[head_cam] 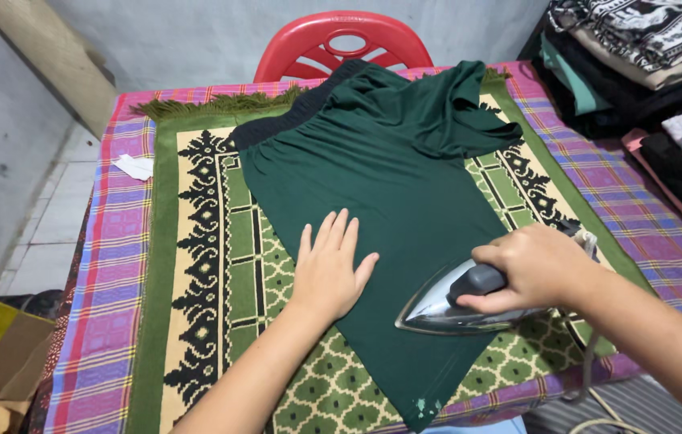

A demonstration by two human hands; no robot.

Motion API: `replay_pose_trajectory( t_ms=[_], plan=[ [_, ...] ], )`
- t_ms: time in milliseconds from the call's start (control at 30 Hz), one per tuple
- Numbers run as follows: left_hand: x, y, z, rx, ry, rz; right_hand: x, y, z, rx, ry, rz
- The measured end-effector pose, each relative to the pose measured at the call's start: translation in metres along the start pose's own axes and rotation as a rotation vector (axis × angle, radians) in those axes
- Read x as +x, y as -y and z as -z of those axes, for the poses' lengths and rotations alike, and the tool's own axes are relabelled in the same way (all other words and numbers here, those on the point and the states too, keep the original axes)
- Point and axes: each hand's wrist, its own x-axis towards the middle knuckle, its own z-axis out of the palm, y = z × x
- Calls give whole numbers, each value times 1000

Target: The person irons a dark green dress laid on a patterned tablecloth. They smooth the fabric with their hands, use a steam iron to press the body and neckline, then flip the dress to inspect the back before continuing to iron.

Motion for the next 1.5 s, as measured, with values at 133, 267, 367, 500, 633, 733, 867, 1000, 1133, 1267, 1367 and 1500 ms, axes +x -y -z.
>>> replay_pose_trajectory(
  t_ms=[133,267,367,500,633,733,867,1000,1133,1267,1367,1500],
  plan=[
    [-4,7,-13,37,17,11,4,3,-1,30,-13,45],
    [-5,4,-7,-1,14,-13,12,28,-4,118,-42,197],
    [-4,1,-1,-18,45,-11,16,51,-14,175,-66,306],
    [-4,1,-1,-9,39,-17,17,62,-19,148,-11,343],
    [-4,3,-5,-12,27,7,18,45,-16,151,-55,282],
    [-5,4,-7,-10,7,-4,18,19,-9,77,-100,175],
    [-6,5,-8,-30,12,10,15,-9,-4,-59,-60,-43],
    [-5,5,-8,-47,9,15,18,-12,-7,-70,-118,-15],
    [-4,7,-6,-109,4,43,28,7,-11,-85,-126,50],
    [-3,9,-1,-267,-22,92,44,38,-19,-1,-171,137],
    [-3,8,5,-350,-64,93,47,51,-21,27,-155,135],
    [-6,3,14,-338,-97,16,41,41,-17,13,-91,51]
  ],
)
